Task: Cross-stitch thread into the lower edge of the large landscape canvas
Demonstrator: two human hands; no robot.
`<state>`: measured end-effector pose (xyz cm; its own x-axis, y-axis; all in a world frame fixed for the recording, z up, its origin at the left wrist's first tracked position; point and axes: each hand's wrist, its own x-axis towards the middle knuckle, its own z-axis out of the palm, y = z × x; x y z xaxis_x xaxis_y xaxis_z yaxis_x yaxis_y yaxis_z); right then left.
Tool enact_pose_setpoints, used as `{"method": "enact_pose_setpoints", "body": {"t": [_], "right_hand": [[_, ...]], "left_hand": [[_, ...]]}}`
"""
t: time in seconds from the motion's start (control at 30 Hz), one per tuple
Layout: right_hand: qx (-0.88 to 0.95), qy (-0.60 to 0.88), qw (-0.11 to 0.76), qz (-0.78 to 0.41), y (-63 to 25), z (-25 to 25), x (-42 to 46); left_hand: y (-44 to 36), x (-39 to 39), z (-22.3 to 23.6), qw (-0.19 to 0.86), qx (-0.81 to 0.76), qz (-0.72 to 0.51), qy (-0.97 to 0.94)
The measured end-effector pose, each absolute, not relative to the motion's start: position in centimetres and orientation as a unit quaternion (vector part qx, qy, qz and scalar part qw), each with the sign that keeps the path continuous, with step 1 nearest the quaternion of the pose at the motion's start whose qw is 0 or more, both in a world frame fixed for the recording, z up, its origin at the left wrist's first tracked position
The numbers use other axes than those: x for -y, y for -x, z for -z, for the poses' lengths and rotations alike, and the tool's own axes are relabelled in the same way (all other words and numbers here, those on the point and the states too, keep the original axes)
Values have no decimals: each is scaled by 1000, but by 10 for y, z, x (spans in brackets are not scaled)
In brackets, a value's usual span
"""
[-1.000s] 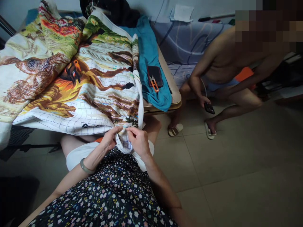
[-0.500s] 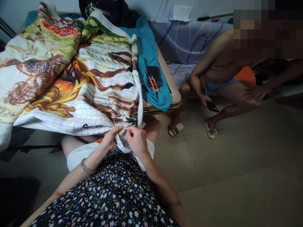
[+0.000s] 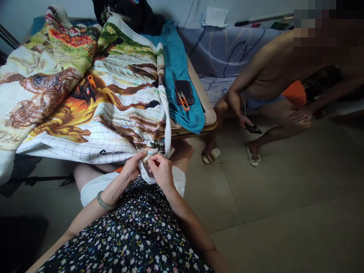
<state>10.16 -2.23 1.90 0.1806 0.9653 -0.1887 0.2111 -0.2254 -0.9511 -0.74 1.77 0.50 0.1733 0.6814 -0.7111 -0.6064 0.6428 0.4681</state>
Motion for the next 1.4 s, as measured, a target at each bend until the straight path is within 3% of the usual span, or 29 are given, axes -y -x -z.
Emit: {"method": "enact_pose_setpoints", "body": {"t": [0.83,1.2,1.4], "right_hand": [[468,633,488,-378,-97,-9,20],[386,645,524,-400,-87,-14,15],[499,621,462,-389,-98,-22,13]], "left_hand": [[7,-20,8,748,-487,-447,-52],[7,-16,-4,763,-459,-453,-45],[6,-11,-5,772,-443,-452,-53]]}}
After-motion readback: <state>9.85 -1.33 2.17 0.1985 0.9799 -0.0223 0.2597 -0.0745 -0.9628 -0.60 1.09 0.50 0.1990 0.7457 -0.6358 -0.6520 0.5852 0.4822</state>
